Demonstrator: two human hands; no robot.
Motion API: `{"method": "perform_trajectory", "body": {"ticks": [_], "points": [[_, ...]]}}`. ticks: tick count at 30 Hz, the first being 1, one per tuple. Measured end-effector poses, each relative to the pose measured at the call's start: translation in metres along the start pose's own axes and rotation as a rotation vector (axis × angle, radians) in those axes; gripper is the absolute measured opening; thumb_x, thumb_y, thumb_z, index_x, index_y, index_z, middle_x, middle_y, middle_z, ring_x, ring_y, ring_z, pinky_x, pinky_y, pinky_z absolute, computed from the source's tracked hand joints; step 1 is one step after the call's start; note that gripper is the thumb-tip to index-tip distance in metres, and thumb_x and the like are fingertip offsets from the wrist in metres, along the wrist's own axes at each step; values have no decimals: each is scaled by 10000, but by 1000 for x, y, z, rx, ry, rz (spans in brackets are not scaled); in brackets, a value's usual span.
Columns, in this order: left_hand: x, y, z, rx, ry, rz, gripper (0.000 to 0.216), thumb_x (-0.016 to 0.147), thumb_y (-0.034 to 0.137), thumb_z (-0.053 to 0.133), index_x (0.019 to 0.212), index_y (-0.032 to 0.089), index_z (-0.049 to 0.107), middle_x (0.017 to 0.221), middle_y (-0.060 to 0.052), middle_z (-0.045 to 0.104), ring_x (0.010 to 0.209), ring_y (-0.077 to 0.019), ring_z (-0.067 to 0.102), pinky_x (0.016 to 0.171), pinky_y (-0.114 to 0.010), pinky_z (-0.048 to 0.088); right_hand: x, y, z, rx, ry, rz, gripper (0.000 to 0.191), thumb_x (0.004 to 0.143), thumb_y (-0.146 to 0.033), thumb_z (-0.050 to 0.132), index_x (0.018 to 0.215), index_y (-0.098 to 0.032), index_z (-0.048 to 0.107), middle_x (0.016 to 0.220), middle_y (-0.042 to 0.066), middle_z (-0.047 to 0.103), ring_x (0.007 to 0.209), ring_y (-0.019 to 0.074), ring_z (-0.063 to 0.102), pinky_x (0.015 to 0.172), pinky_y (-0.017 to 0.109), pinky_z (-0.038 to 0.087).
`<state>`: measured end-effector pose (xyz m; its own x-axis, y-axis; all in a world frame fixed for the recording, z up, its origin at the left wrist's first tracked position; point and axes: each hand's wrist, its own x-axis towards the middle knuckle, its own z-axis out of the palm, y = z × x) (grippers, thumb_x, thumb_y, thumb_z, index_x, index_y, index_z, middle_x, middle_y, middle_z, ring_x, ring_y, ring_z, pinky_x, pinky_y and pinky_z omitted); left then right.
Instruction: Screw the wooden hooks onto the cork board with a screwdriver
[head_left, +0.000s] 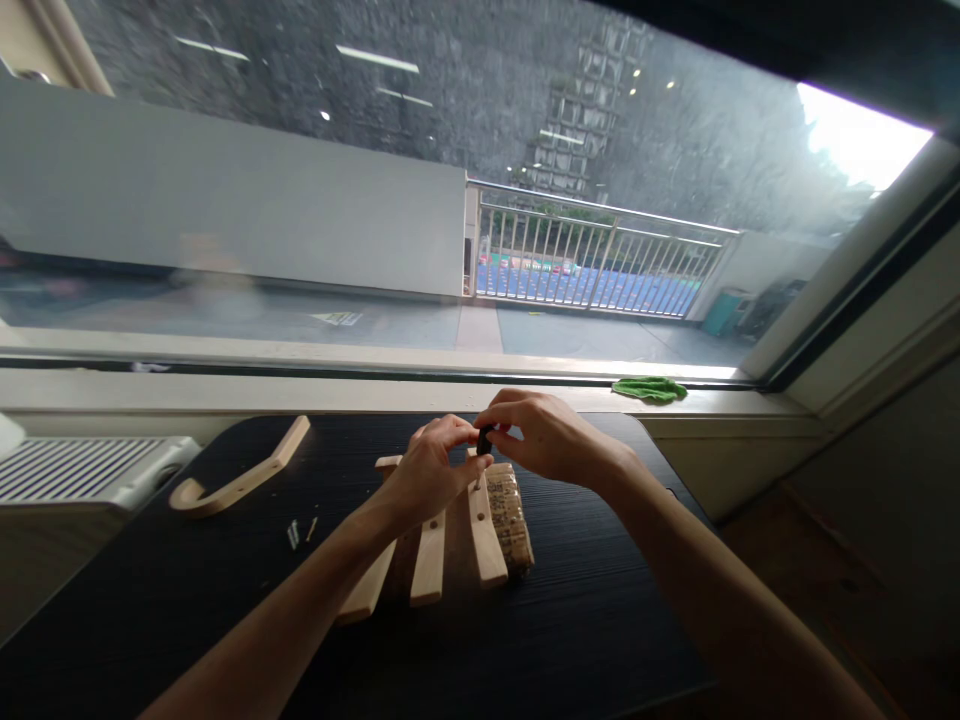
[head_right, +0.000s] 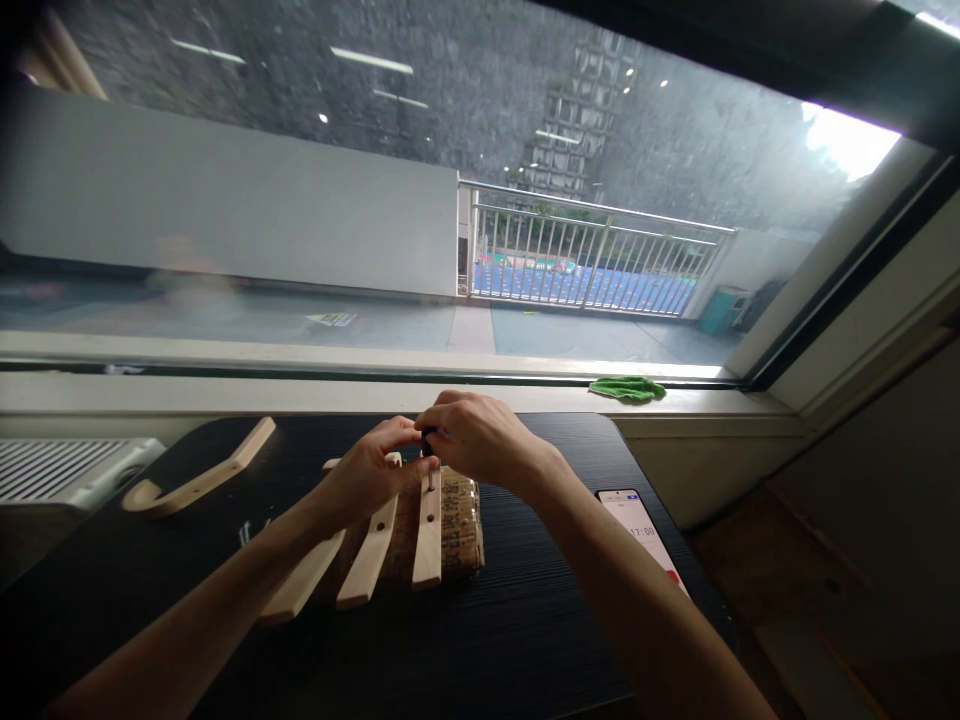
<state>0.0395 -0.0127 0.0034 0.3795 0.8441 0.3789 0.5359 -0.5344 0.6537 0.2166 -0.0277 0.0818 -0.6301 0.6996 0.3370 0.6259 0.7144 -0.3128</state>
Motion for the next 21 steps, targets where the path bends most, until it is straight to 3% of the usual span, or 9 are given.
{"method": "perform_trajectory", "body": {"ticks": [8,15,21], "points": [[-1,3,-1,9,4,-45,192,745,345,601,892,221,585,905,-8,591,872,-185,561,715,-299,447,0,1,2,-13,6,35,185,844,-252,519,913,-173,672,825,34,617,718,105,534,646,225,368],[-1,2,-1,-19,2,-36,143,771,340,569,853,228,603,929,-16,599,901,-186,561,731,-295,451,-2,0,-1,6,9,11,229,831,-145,488,967,-200,664,909,33,616,755,105,539,664,224,369],[-1,2,0,-17,19,-45,188,748,361,596,884,233,575,890,-3,597,877,-184,567,745,-307,454,0,2,0,1,-5,25,202,840,-195,500,935,-187,678,858,35,616,734,102,534,659,223,367]]}}
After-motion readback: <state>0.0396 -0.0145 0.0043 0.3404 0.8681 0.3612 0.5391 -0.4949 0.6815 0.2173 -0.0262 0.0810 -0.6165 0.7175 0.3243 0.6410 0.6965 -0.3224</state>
